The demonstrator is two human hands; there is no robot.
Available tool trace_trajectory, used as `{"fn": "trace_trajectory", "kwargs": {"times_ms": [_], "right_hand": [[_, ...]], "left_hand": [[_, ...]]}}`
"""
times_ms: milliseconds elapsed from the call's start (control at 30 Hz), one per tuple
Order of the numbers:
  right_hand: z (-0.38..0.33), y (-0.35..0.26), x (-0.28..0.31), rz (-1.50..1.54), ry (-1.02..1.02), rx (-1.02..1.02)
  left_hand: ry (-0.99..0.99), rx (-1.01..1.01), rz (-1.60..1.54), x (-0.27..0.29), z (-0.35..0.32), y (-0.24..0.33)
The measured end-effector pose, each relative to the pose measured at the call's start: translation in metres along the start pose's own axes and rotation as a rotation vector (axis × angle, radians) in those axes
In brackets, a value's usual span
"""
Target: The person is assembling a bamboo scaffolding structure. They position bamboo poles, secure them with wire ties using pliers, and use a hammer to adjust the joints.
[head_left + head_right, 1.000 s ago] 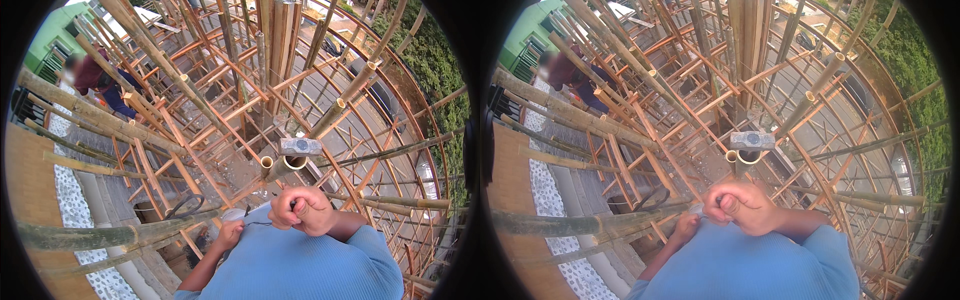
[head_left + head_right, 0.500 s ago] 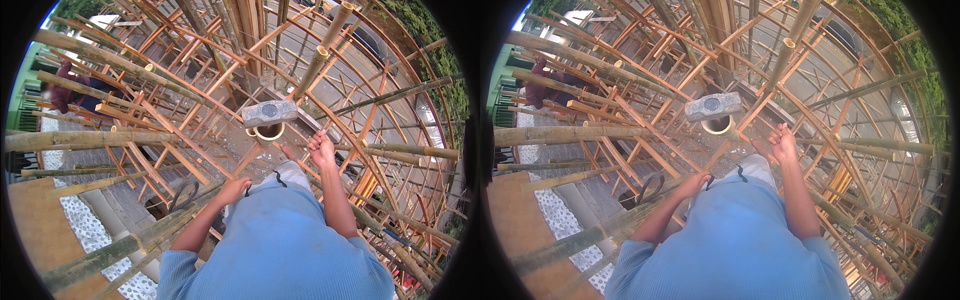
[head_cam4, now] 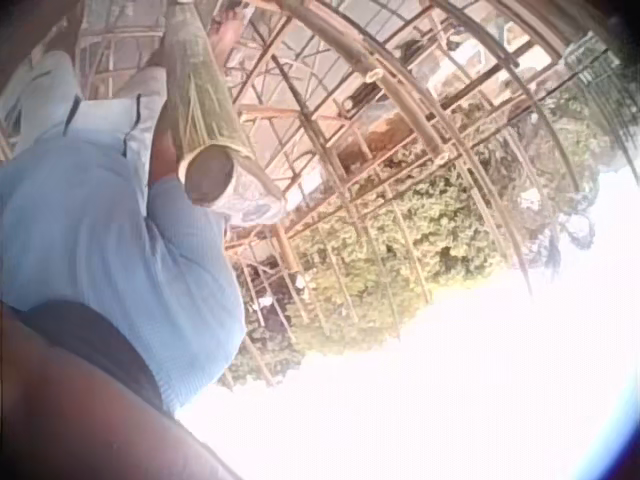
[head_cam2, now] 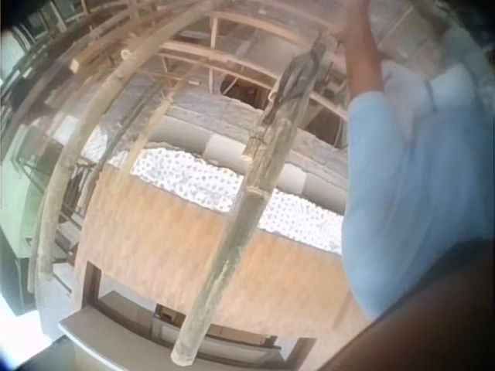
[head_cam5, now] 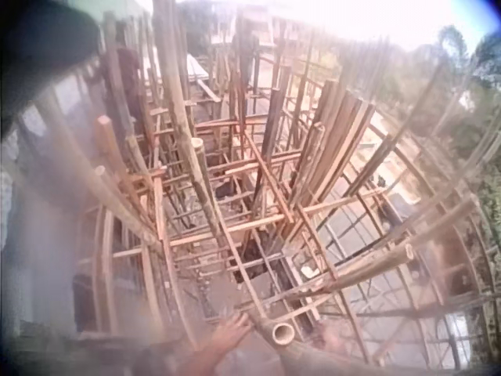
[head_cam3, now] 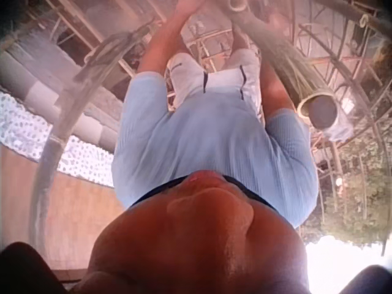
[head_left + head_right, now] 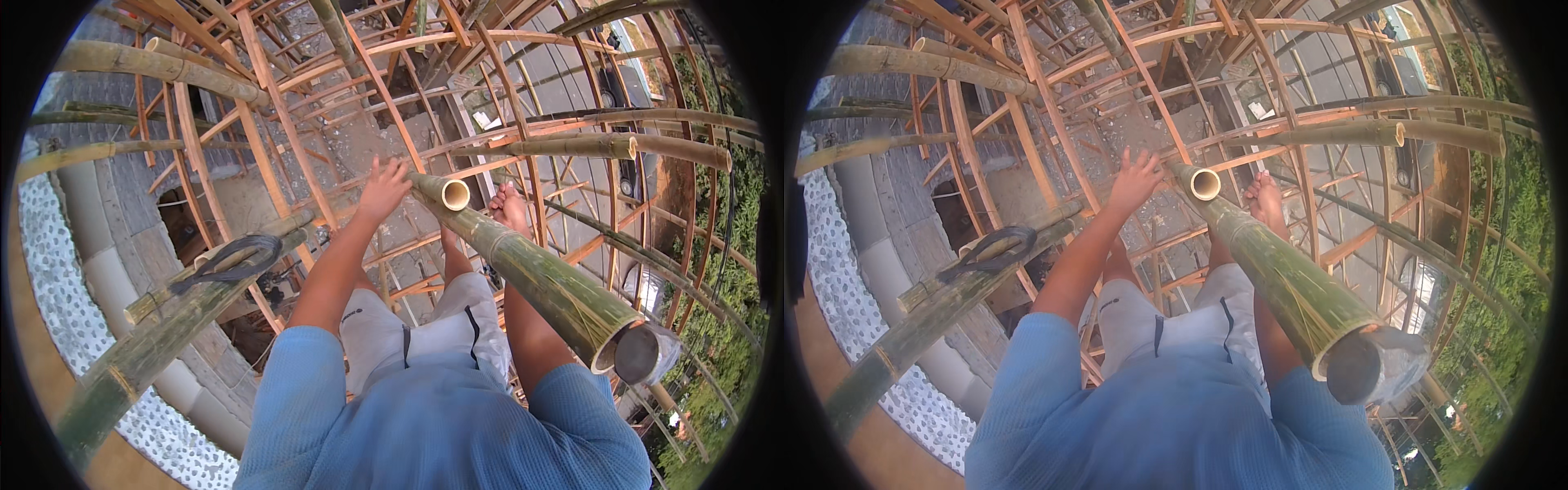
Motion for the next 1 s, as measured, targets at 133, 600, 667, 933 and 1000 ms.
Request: {"fn": "trace_trajectory", "kwargs": {"times_ms": [133, 600, 667, 933, 1000], "right_hand": [[0.008, -0.015, -0.057, -0.446, -0.18, -0.068], [0.032, 0.006, -0.097, -0.793, -0.347, -0.111], [0.032, 0.003, -0.104, -0.88, -0.395, -0.097], [0.029, -0.003, -0.112, -1.033, -0.319, -0.051], [0.028, 0.0, -0.11, -0.965, -0.308, -0.076]], "left_hand": [[-0.12, 0.137, -0.216, 0.004, 0.031, 0.001], [-0.242, 0.23, -0.265, -0.038, 0.061, 0.018], [-0.252, 0.215, -0.25, -0.05, 0.064, 0.018], [-0.207, 0.089, -0.211, -0.04, 0.092, 0.021], [-0.178, 0.119, -0.26, -0.046, 0.093, 0.022]]}}
Point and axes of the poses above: each hand's wrist, its own z-axis towards the middle knuckle, its own x-axis out of the back of the hand, y = z × x, the point moved 6 cm from there along z, towards the middle knuckle, and after that the axes turned 1 degree about z, right-handed, at the moved point
